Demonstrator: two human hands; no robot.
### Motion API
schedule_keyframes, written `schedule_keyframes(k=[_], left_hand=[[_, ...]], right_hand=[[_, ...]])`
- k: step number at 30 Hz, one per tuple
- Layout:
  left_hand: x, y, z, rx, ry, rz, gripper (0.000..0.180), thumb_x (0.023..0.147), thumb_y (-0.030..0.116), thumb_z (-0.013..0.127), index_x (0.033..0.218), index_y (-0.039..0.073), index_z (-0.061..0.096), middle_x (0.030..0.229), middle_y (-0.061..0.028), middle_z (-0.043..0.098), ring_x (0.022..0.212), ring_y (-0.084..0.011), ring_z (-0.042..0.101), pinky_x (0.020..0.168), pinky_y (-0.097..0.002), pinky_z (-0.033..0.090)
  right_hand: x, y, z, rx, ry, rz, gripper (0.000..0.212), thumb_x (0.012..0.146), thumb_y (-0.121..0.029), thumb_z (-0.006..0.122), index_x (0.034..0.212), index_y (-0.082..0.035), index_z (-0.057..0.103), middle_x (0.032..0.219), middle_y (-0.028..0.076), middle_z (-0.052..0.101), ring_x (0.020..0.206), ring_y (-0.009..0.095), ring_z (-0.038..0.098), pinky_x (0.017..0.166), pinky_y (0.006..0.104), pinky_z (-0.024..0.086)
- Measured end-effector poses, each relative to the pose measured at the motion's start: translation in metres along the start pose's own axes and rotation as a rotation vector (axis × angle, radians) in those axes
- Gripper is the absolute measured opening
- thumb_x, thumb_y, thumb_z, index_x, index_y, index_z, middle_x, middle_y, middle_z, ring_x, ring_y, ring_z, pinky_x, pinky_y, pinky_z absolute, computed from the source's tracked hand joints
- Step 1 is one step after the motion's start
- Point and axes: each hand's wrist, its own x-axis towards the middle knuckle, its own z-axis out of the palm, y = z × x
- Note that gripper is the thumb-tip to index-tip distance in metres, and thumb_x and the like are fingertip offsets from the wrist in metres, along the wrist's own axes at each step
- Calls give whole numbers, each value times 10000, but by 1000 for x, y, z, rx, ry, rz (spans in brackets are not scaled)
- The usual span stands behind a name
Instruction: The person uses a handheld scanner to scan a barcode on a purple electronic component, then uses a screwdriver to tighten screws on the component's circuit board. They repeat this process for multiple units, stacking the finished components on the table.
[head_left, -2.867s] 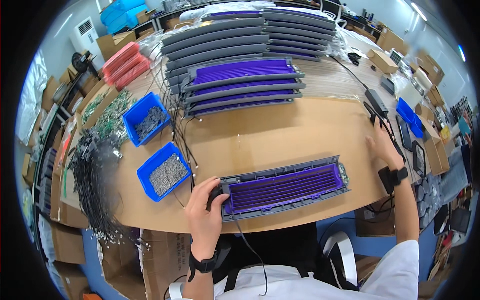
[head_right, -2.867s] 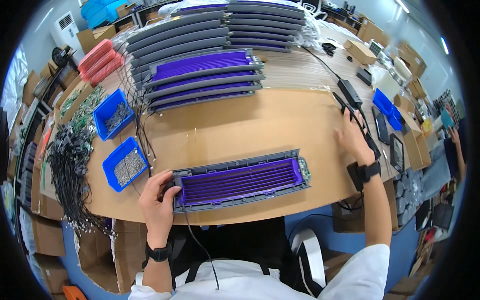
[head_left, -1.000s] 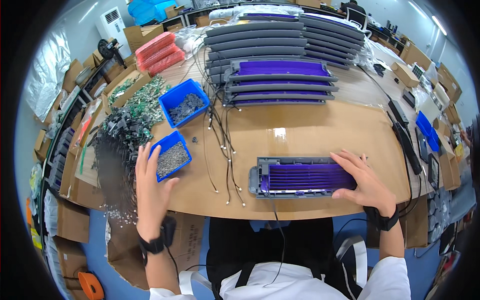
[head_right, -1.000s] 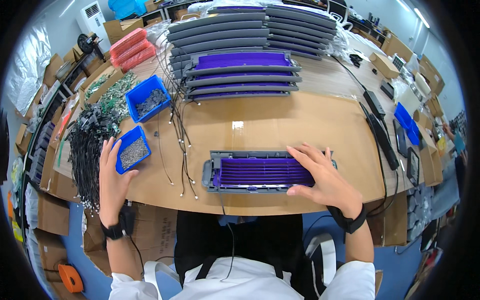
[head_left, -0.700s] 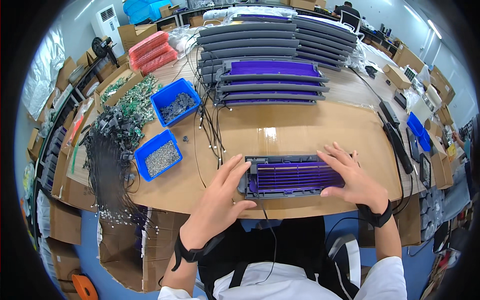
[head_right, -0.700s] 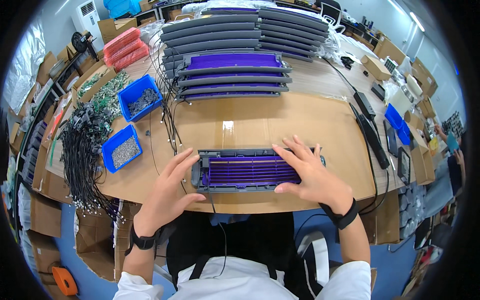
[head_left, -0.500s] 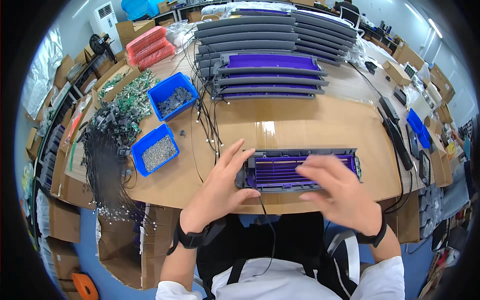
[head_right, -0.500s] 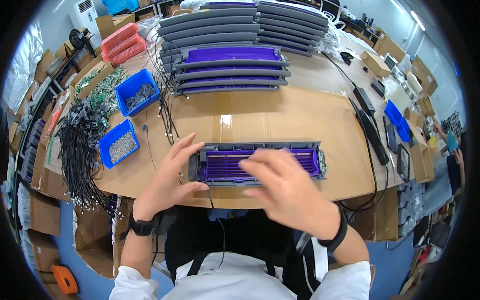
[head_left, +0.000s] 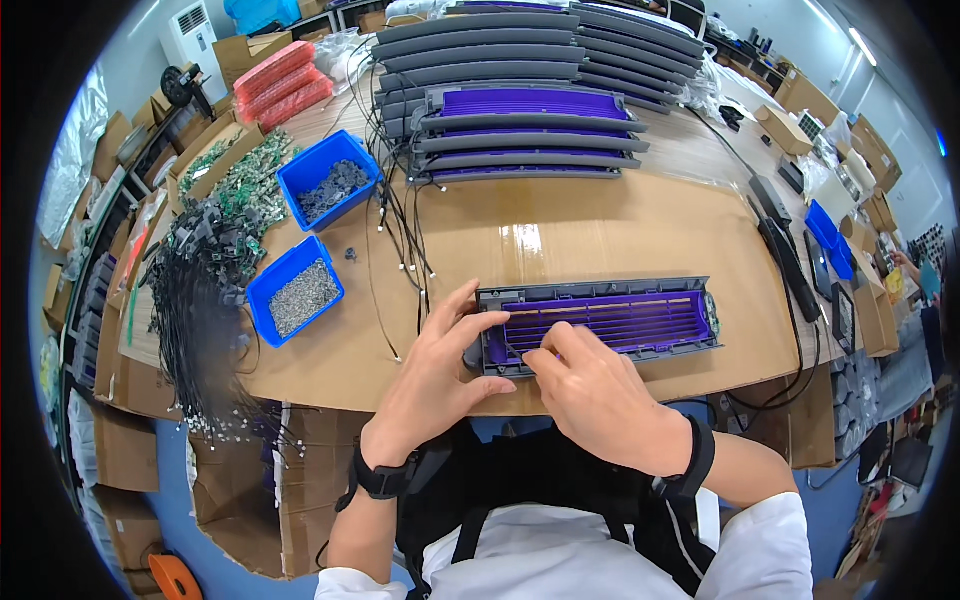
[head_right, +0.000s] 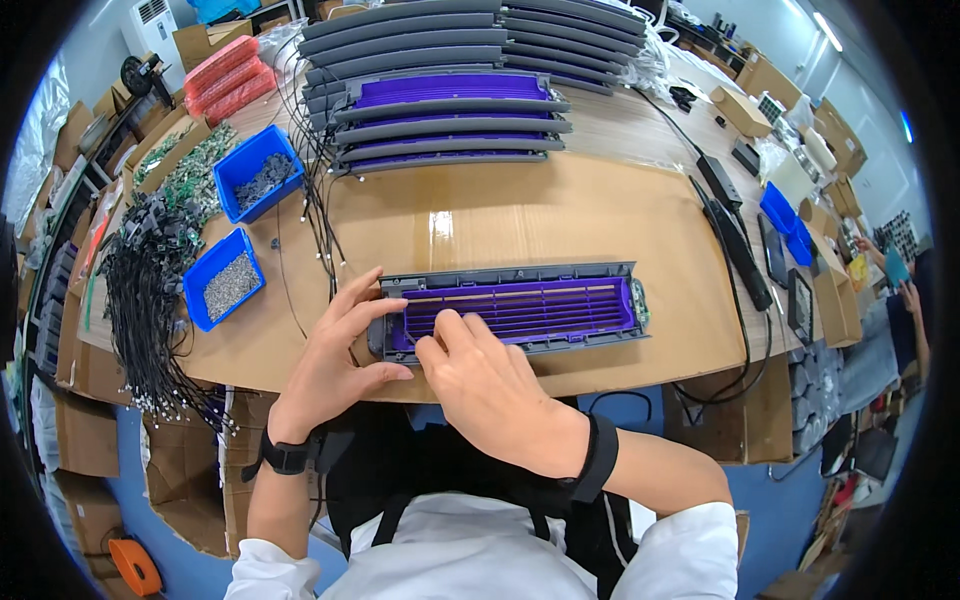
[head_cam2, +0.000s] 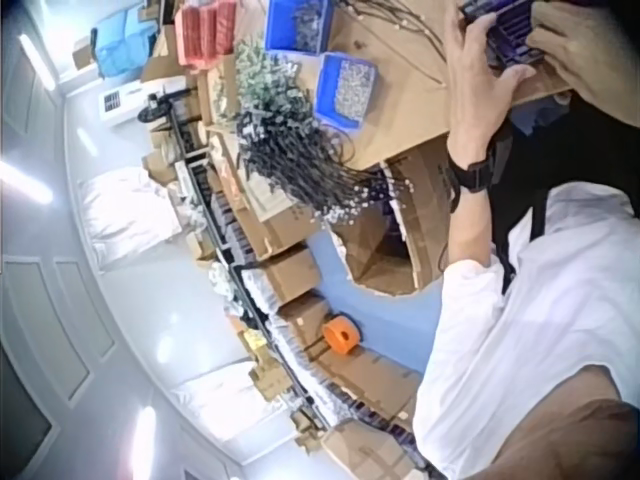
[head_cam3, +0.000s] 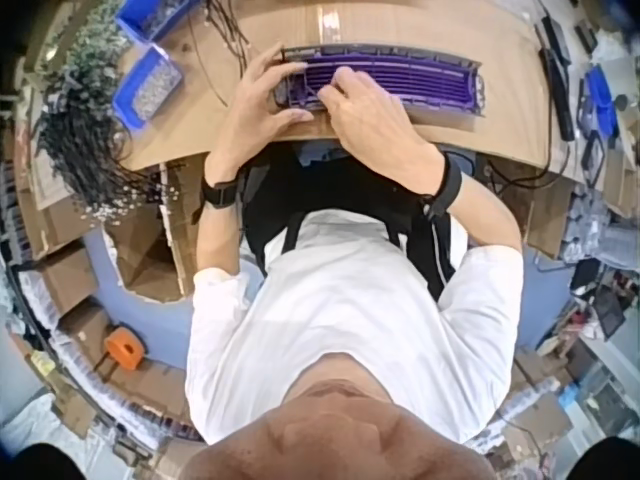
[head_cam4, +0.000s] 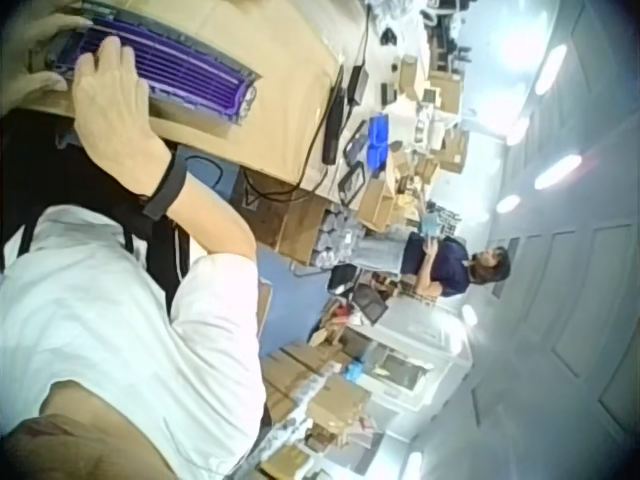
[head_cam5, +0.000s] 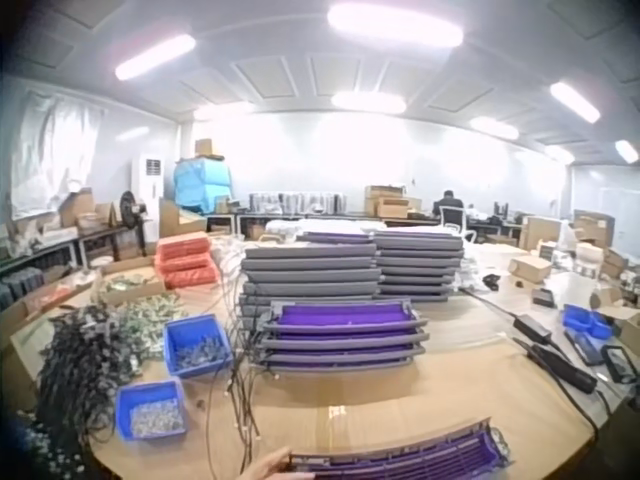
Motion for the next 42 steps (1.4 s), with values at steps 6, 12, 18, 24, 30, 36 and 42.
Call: schedule_keyframes(k=[6, 12, 18, 24, 30, 36, 42], left_hand=[[-5, -4, 7, -11, 68, 61, 485, 605, 103, 900, 1029, 80, 667, 1471, -144, 408, 1314, -360, 458, 1058, -449, 431], [-6, -8, 8, -18, 73, 107, 373, 611, 93, 896, 897, 57, 659, 1460, -149, 413, 1310, -370, 457, 1033, -459, 456], [-6, -9, 8, -8, 90, 115, 338, 624, 92, 892, 865, 48, 660, 1471, -168, 401, 1304, -373, 471, 1016, -457, 482], [-5, -13, 7, -9, 75, 133, 306, 622, 89, 895, 817, 22, 670, 1485, -181, 385, 1319, -378, 466, 1032, -461, 484], [-5, -18, 5, 28, 51, 206, 262, 652, 68, 862, 807, 16, 658, 1470, -243, 367, 1288, -419, 470, 973, -448, 505], [-5, -14, 1, 63, 5, 182, 246, 667, 66, 853, 816, 6, 666, 1470, -256, 352, 1289, -438, 467, 995, -479, 484], [-3, -10, -3, 92, -58, 149, 244, 671, 50, 856, 835, -7, 685, 1481, -247, 317, 1292, -425, 479, 1021, -498, 483]], right_hand=[[8, 11, -5, 218, -82, -28, 228, 770, 33, 629, 993, -13, 642, 890, 147, 576, 859, 331, 603, 670, 433, 525], [18, 20, -6, 370, -173, 30, 164, 803, 37, 612, 926, 15, 719, 861, 190, 598, 836, 385, 623, 715, 450, 506], [28, 22, -8, 402, -252, 33, 180, 799, 46, 589, 919, 26, 721, 816, 216, 648, 835, 386, 639, 736, 454, 511], [37, 23, -10, 423, -357, 162, 198, 789, 24, 564, 912, 30, 719, 829, 217, 697, 855, 375, 662, 743, 424, 522], [34, 30, -4, 307, -316, 57, 161, 760, -3, 626, 901, 0, 704, 857, 176, 653, 797, 359, 654, 676, 434, 520], [39, 34, -9, 46, -279, -330, 117, 719, -85, 688, 828, -41, 691, 870, 84, 527, 807, 229, 643, 603, 352, 524], [42, 40, -1, 3, -200, -507, 184, 714, -114, 675, 879, -32, 672, 841, 62, 495, 764, 200, 607, 542, 344, 500]])
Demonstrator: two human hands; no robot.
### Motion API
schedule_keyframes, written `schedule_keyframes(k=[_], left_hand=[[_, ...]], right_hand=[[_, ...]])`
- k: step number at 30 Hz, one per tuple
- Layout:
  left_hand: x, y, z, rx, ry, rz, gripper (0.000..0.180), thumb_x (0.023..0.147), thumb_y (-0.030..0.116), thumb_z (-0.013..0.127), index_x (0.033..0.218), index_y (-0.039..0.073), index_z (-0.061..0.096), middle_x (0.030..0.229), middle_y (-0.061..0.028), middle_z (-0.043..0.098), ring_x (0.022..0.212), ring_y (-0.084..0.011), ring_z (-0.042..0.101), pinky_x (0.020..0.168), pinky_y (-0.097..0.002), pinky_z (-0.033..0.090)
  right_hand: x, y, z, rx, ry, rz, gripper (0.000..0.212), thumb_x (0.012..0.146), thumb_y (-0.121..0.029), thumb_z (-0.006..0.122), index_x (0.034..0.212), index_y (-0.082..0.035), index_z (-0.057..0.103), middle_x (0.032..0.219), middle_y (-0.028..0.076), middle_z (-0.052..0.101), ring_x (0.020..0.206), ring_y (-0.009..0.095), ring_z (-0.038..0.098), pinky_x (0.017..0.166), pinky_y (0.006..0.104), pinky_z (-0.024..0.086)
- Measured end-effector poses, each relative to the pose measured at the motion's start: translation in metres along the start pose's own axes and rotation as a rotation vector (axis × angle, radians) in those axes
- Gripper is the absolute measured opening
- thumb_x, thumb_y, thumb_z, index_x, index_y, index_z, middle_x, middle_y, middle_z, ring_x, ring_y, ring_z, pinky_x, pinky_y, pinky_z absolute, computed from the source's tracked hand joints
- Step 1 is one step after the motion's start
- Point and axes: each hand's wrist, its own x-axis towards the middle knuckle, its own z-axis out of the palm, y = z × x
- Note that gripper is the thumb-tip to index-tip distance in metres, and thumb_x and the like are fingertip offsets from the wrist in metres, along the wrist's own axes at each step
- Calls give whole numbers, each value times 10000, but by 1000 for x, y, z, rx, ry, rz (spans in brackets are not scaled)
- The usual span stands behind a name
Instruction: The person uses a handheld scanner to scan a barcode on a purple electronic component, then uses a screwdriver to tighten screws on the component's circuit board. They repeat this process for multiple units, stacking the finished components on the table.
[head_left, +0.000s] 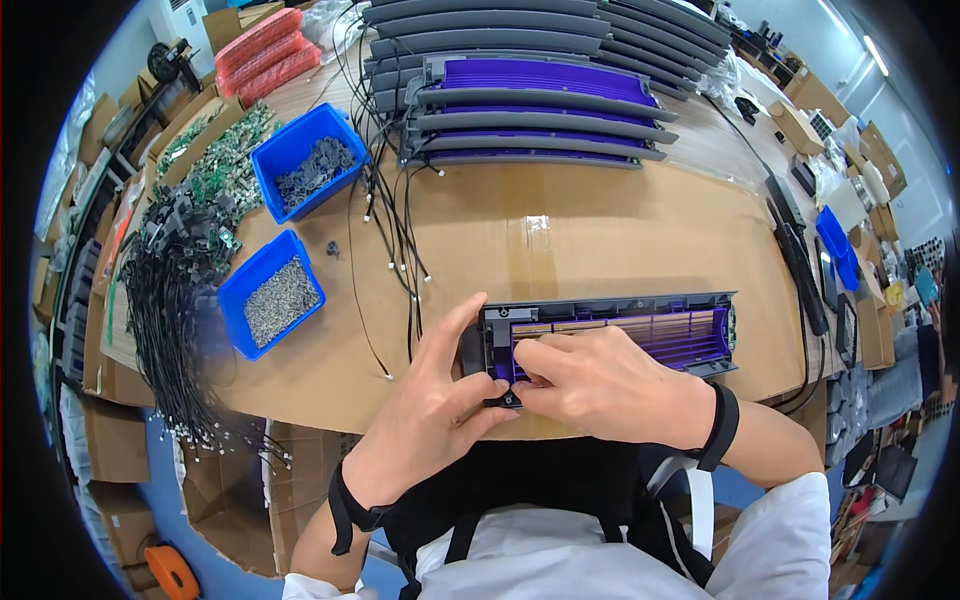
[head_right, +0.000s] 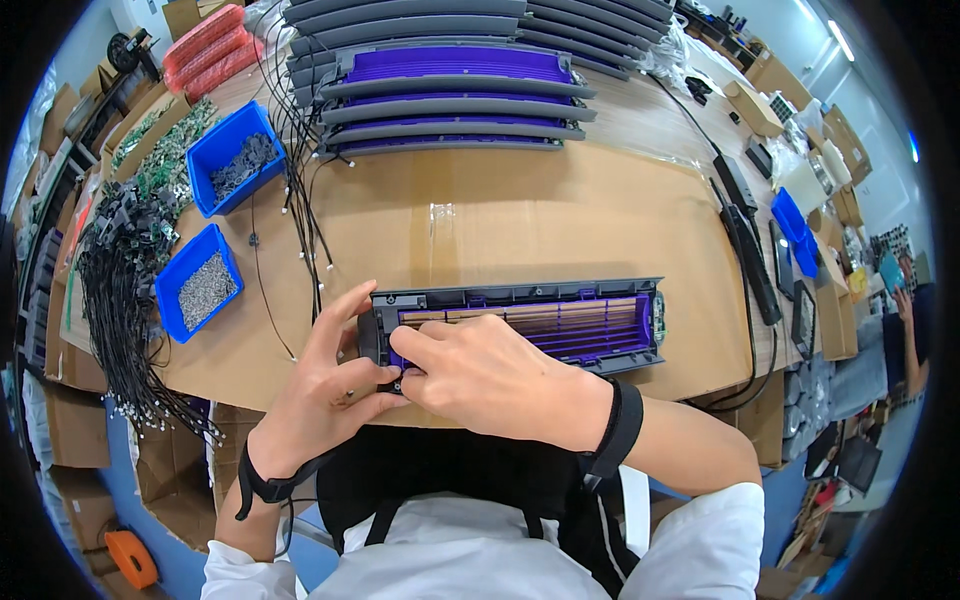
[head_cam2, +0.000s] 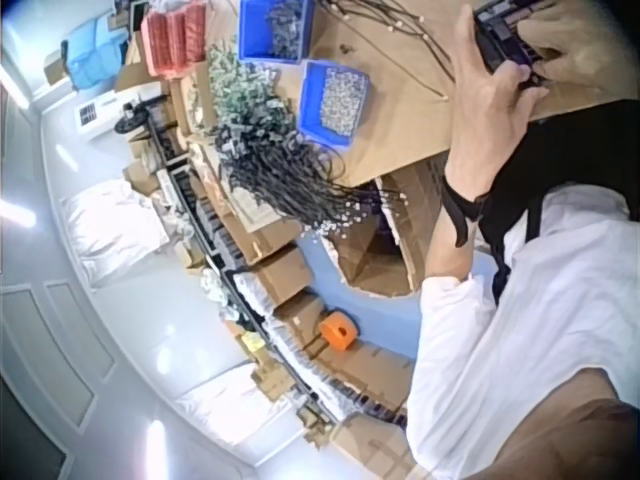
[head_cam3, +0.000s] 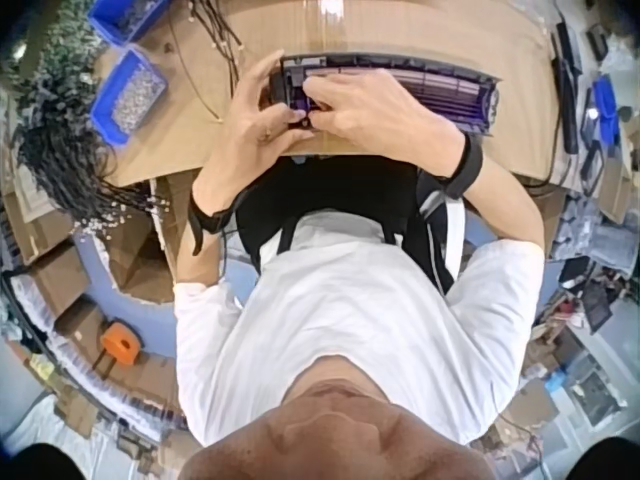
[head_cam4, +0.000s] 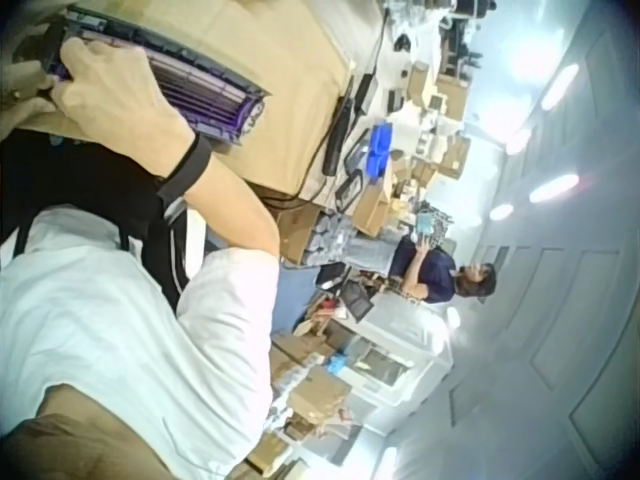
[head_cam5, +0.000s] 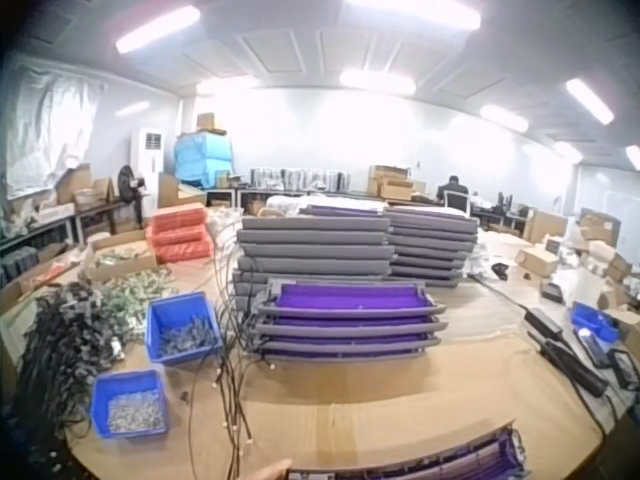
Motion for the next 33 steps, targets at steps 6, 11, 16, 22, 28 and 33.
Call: schedule_keyframes(k=[6, 11, 16, 22, 28, 33], left_hand=[[-1, -3, 1, -10, 23, 33, 254, 686, 84, 841, 850, 6, 663, 1476, -250, 338, 1295, -439, 443, 992, -475, 473], [-2, -6, 6, -62, 69, 20, 285, 687, 97, 854, 883, 26, 660, 1488, -225, 340, 1303, -418, 444, 986, -454, 490], [-2, -5, 6, -48, 73, -11, 296, 659, 99, 874, 858, 25, 668, 1499, -218, 348, 1306, -410, 471, 1013, -459, 490], [0, -7, 6, -26, 70, 36, 290, 638, 101, 887, 829, 22, 684, 1483, -248, 349, 1313, -427, 467, 1014, -485, 493], [-3, -7, 6, -45, 67, 35, 233, 675, 105, 848, 814, 34, 675, 1477, -257, 353, 1272, -435, 458, 986, -469, 466], [-1, -4, 3, -48, 42, 0, 214, 672, 80, 835, 818, 27, 688, 1477, -261, 347, 1269, -440, 453, 984, -472, 460]], right_hand=[[-1, -6, 0, -60, 7, 15, 74, 720, -110, 675, 739, -45, 645, 873, 75, 510, 811, 189, 621, 585, 335, 525], [-8, -7, -3, 138, 13, 215, 242, 659, 3, 722, 895, -47, 700, 864, 65, 516, 774, 227, 609, 551, 352, 470], [-7, -7, -2, 374, -17, 397, 240, 730, 49, 647, 941, -34, 725, 859, 115, 570, 775, 289, 607, 615, 395, 471], [6, -2, -14, 652, -168, 581, 193, 796, 49, 558, 901, -5, 711, 897, 189, 626, 892, 372, 631, 742, 461, 501], [2, -6, -7, 493, -112, 449, 175, 751, 51, 594, 890, 15, 695, 903, 193, 580, 782, 363, 630, 664, 445, 511], [-2, -7, -5, 193, -81, 158, 120, 725, -56, 677, 824, 10, 657, 915, 118, 485, 765, 226, 622, 508, 334, 501]])
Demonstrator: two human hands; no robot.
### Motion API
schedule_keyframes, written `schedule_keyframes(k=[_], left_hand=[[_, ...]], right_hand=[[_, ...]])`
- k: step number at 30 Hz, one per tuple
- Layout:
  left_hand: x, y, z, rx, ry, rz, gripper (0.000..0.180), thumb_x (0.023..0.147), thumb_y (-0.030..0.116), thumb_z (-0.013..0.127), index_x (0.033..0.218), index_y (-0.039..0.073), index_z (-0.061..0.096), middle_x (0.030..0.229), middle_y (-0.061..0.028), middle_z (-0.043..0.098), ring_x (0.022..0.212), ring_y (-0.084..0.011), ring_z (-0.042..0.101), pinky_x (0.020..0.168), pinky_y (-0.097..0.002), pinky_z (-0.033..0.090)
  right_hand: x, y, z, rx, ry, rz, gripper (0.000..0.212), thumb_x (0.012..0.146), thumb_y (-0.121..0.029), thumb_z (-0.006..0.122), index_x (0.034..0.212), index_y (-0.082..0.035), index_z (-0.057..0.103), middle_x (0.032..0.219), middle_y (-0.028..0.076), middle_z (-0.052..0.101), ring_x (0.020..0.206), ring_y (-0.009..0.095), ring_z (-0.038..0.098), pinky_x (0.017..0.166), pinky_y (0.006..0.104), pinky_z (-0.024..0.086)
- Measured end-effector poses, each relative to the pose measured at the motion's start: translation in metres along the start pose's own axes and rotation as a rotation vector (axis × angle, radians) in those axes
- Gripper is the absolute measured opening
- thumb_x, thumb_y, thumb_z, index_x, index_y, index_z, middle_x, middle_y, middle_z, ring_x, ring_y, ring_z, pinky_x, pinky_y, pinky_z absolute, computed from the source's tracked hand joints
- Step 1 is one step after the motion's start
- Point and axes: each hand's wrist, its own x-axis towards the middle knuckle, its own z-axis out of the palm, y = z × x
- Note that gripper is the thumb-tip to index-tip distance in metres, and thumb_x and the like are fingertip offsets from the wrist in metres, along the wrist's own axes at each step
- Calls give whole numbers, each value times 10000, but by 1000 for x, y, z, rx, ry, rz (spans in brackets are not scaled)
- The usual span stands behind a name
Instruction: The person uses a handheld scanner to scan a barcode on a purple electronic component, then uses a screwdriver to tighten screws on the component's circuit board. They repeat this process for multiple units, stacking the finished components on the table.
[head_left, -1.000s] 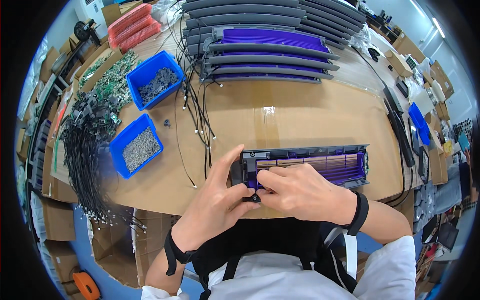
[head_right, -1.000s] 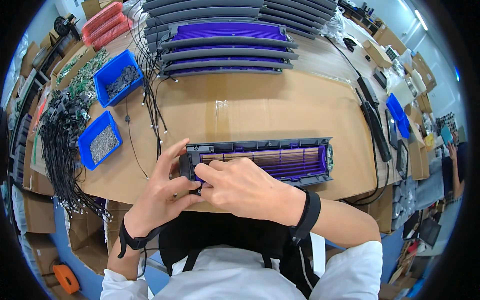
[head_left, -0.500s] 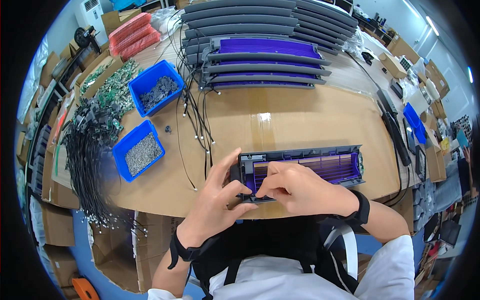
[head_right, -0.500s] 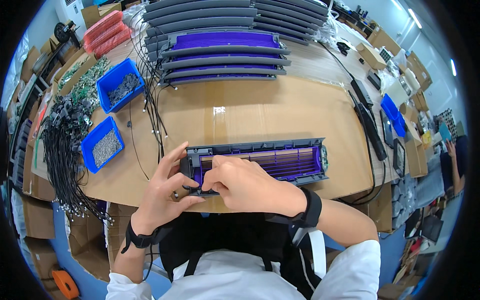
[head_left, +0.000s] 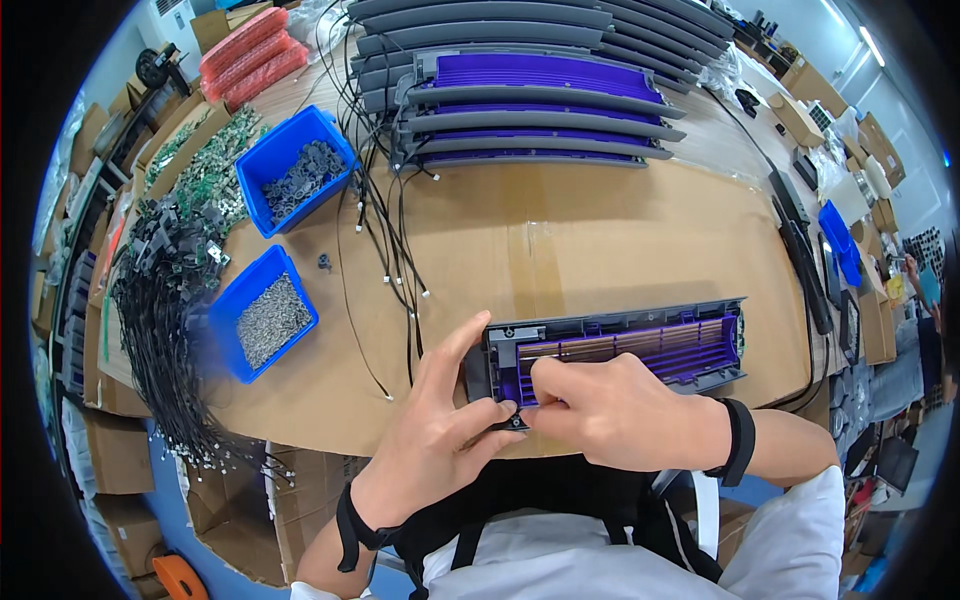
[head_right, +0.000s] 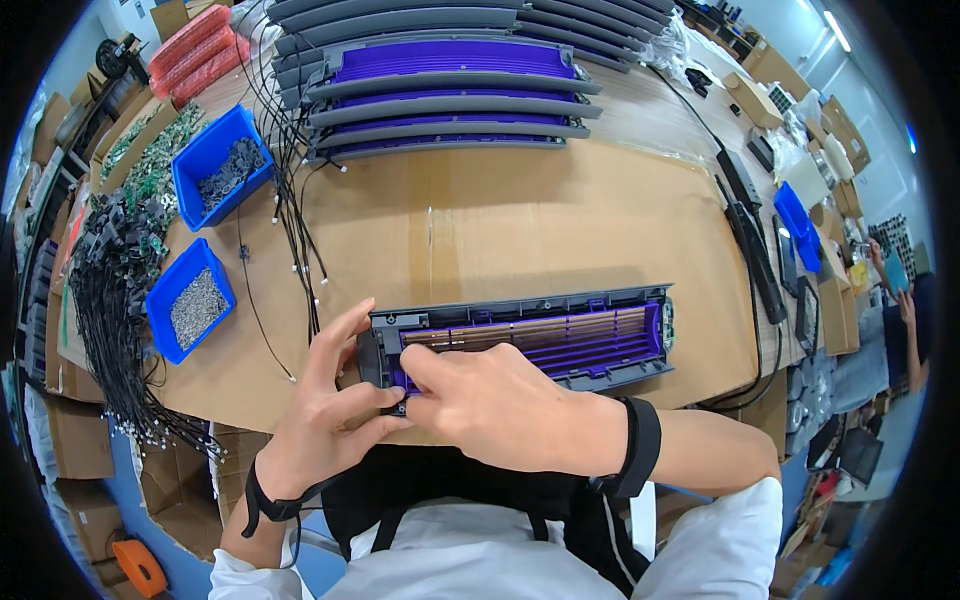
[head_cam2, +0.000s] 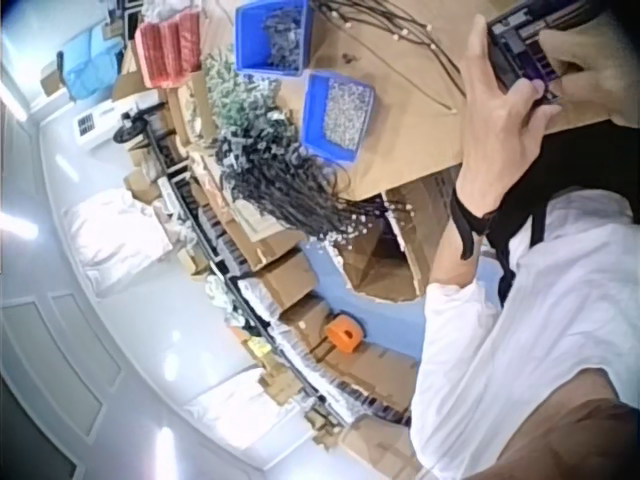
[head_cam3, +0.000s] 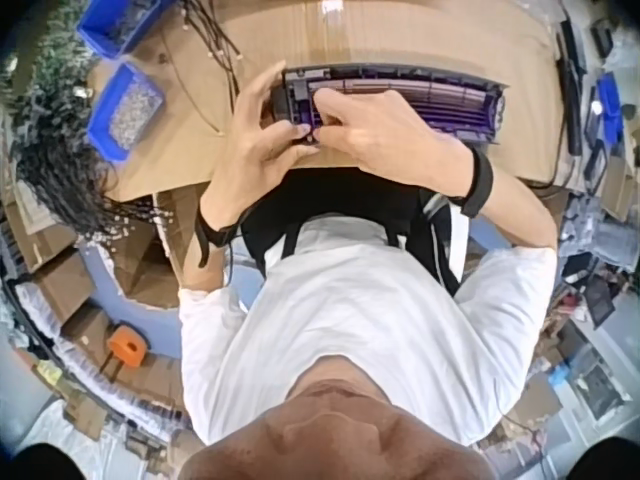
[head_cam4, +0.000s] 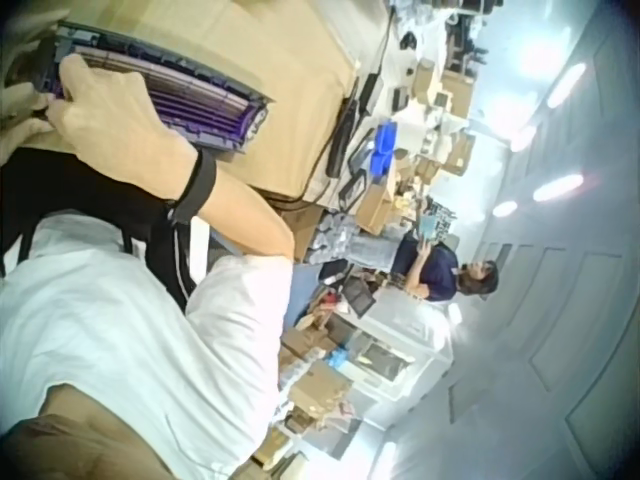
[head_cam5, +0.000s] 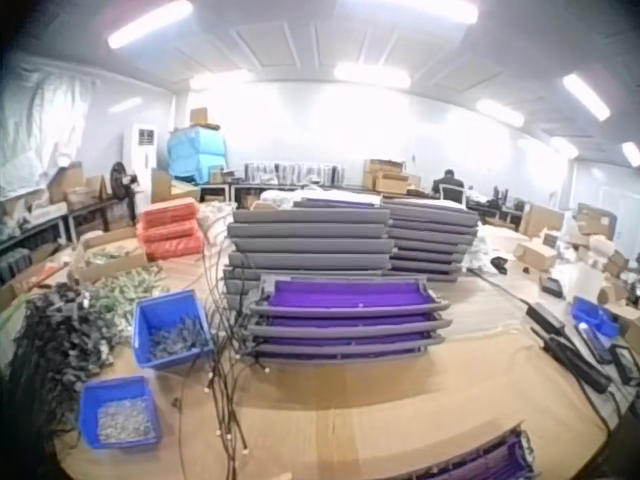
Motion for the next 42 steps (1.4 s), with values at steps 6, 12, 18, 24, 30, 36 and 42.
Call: schedule_keyframes(k=[6, 12, 18, 24, 30, 36, 42], left_hand=[[1, 4, -2, 11, -30, -24, 205, 669, 49, 818, 830, 13, 696, 1473, -270, 342, 1277, -449, 439, 1004, -487, 436], [1, 0, 0, 16, 3, 17, 243, 668, 66, 823, 868, 25, 692, 1469, -274, 347, 1266, -457, 448, 1015, -489, 428], [0, -4, 5, -14, 42, 2, 295, 651, 114, 843, 920, 142, 726, 1469, -240, 381, 1282, -431, 448, 1042, -480, 407], [-2, -1, 7, 27, 46, 13, 352, 627, 51, 857, 942, 191, 787, 1506, -165, 370, 1303, -367, 461, 1001, -452, 457], [-4, 0, 5, -9, 32, -15, 282, 665, 119, 841, 933, 160, 763, 1485, -211, 382, 1297, -402, 448, 1059, -472, 397], [-2, 2, 3, 17, 21, 3, 261, 665, 133, 844, 913, 151, 764, 1485, -226, 382, 1294, -401, 456, 1063, -464, 397], [-3, 3, 2, 58, 19, -6, 313, 647, 72, 851, 933, 177, 783, 1512, -179, 377, 1307, -375, 463, 1021, -452, 431]], right_hand=[[5, 2, 3, -194, -37, -170, 155, 750, -145, 669, 719, -1, 619, 913, 89, 471, 750, 175, 589, 476, 298, 500], [-1, -9, -2, -247, 5, -45, 124, 760, -125, 660, 763, -9, 618, 884, 81, 464, 750, 185, 609, 486, 316, 506], [-21, -18, -20, -131, 35, 146, 191, 699, -10, 690, 887, -44, 673, 858, 93, 506, 737, 244, 634, 534, 384, 482], [-29, 3, -14, -27, -9, 177, 511, 617, 95, 666, 1070, -128, 742, 877, 78, 554, 705, 278, 612, 548, 386, 472], [-29, 2, -16, 149, -3, 187, 492, 650, 127, 623, 1065, -110, 740, 854, 90, 554, 752, 288, 607, 587, 406, 466], [-25, -3, -15, 48, -29, 317, 304, 705, 66, 633, 971, -57, 710, 876, 113, 575, 766, 301, 629, 610, 419, 494], [-31, -2, -25, -163, -1, 216, 244, 699, 6, 695, 936, -47, 680, 882, 103, 568, 770, 284, 642, 586, 394, 503]])
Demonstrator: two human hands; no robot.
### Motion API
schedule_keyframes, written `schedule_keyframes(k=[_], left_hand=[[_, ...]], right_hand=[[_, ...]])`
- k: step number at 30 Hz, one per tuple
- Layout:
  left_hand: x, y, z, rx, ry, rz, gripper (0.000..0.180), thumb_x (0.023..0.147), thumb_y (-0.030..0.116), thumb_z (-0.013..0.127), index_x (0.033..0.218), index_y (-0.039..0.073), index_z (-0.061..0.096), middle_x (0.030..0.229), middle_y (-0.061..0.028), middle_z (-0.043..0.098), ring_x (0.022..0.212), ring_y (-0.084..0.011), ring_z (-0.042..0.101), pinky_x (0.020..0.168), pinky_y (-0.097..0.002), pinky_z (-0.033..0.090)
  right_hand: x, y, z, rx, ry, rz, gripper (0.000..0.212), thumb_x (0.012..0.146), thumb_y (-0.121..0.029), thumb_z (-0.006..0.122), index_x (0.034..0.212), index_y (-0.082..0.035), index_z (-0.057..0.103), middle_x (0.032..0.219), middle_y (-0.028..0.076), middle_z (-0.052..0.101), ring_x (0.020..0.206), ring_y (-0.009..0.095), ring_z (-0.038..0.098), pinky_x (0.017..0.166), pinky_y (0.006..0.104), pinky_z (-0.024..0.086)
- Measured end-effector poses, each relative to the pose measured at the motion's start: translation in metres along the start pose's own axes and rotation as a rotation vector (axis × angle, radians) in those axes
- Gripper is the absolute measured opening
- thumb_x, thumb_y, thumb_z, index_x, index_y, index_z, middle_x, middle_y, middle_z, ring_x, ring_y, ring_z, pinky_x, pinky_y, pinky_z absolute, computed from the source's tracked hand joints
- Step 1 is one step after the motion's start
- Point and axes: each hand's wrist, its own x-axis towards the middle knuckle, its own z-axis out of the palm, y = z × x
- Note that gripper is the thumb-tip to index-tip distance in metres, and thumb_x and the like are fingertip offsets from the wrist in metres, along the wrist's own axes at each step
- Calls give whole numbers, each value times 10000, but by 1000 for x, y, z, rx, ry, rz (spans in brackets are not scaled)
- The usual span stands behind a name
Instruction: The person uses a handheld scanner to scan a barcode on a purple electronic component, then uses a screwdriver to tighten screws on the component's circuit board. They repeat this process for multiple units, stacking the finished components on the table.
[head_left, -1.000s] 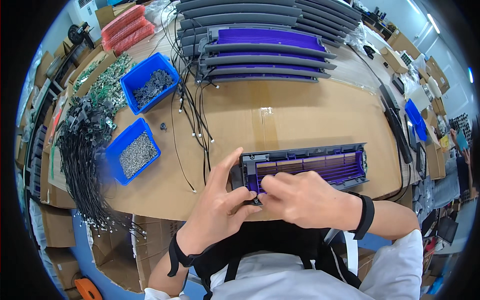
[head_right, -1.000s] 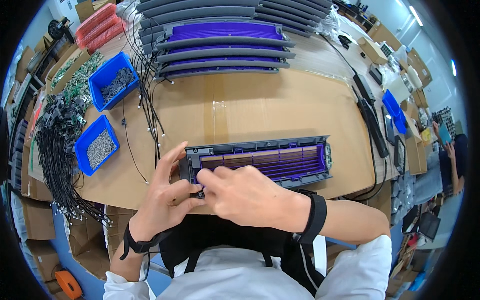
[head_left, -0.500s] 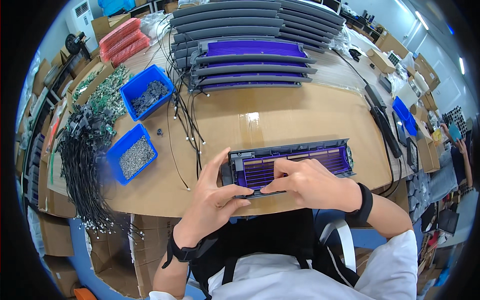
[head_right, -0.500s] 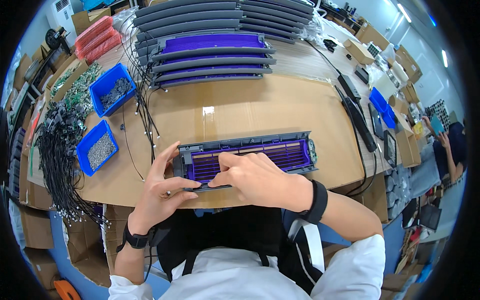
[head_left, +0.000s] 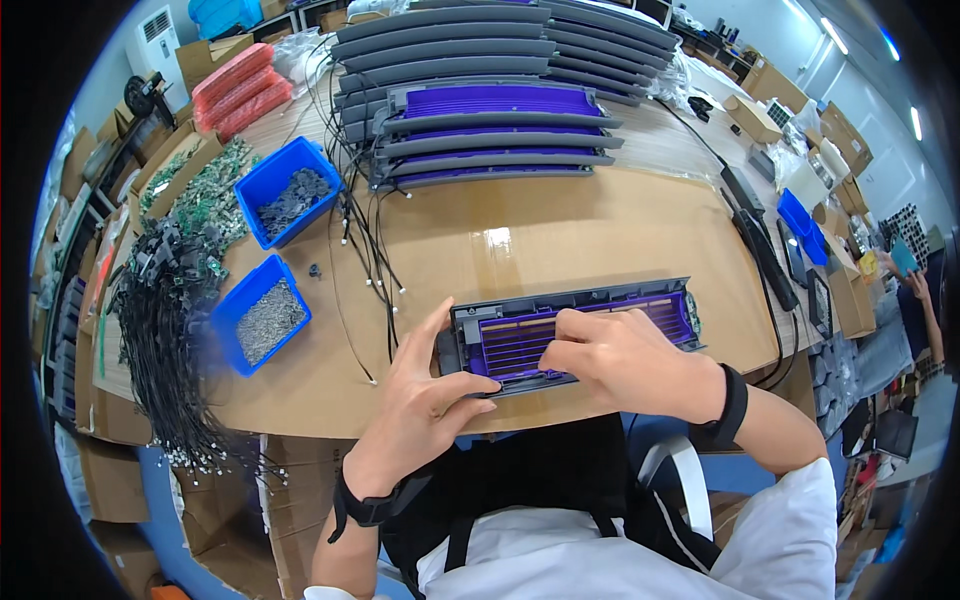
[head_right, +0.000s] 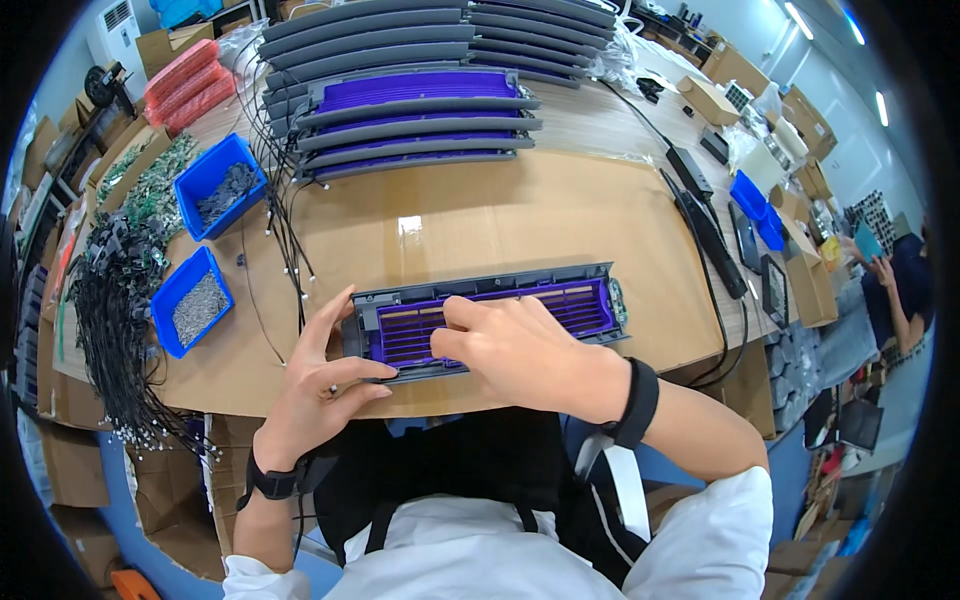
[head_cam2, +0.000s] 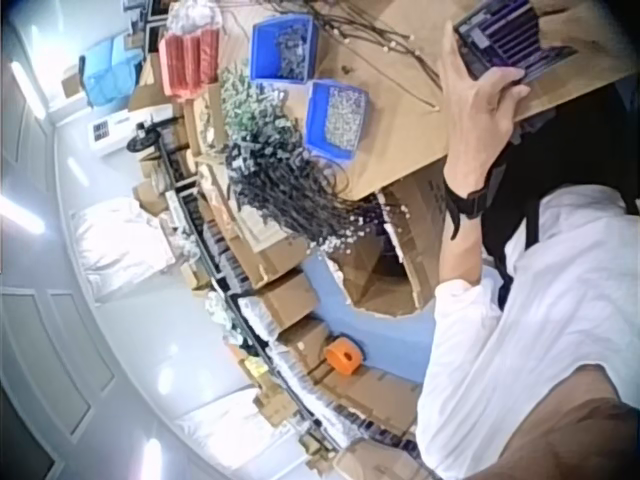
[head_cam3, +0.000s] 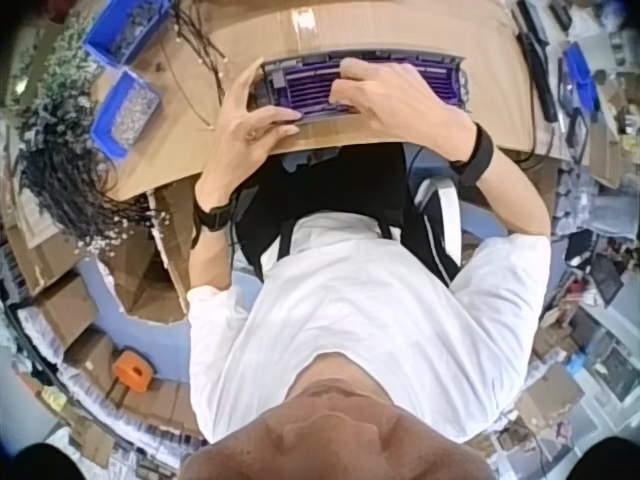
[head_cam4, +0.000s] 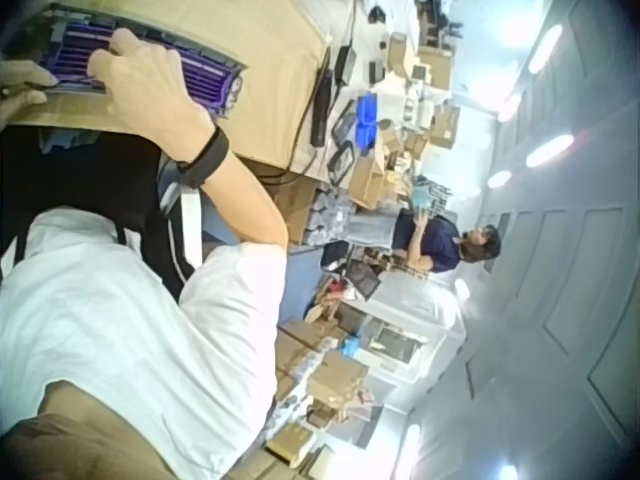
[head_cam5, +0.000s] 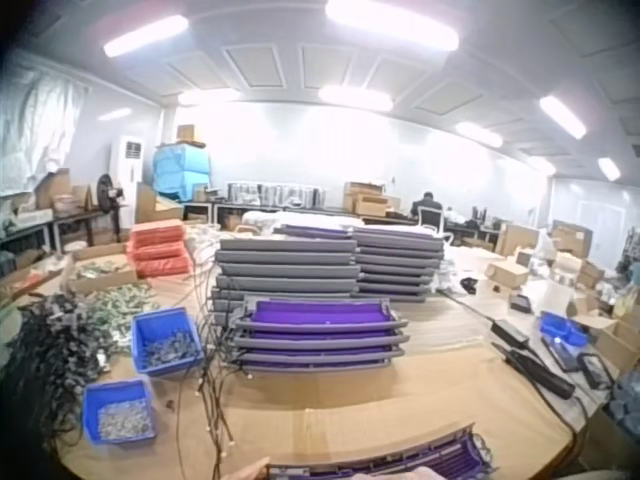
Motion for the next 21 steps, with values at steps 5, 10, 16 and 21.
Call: schedule_keyframes(k=[5, 10, 16, 21], left_hand=[[1, 0, -4, 15, -39, -6, 314, 646, 49, 842, 934, 144, 760, 1521, -210, 363, 1335, -394, 440, 1080, -452, 398], [0, -1, -8, -14, -66, -34, 291, 652, 8, 818, 914, 105, 736, 1537, -238, 329, 1370, -410, 407, 1120, -451, 364], [-3, 0, -10, -16, -58, -53, 271, 662, -42, 780, 895, 79, 717, 1557, -245, 298, 1390, -403, 390, 1122, -442, 358], [-3, 2, -10, -20, -56, -62, 272, 668, -63, 762, 896, 75, 710, 1563, -241, 291, 1396, -403, 383, 1118, -434, 359]], right_hand=[[-13, 11, 0, 74, -16, -63, 255, 694, 32, 690, 935, -50, 669, 886, 91, 557, 759, 276, 636, 579, 394, 503], [-14, 6, 3, 53, 9, -147, 258, 695, 9, 705, 946, -39, 666, 883, 77, 542, 786, 247, 637, 564, 369, 504], [-12, 6, 14, 58, 127, -181, 230, 706, 1, 703, 928, -23, 647, 888, 74, 539, 829, 230, 636, 565, 357, 511], [-15, 9, 18, 78, 162, -170, 201, 722, 2, 690, 918, -22, 651, 882, 74, 540, 823, 222, 628, 562, 348, 509]])
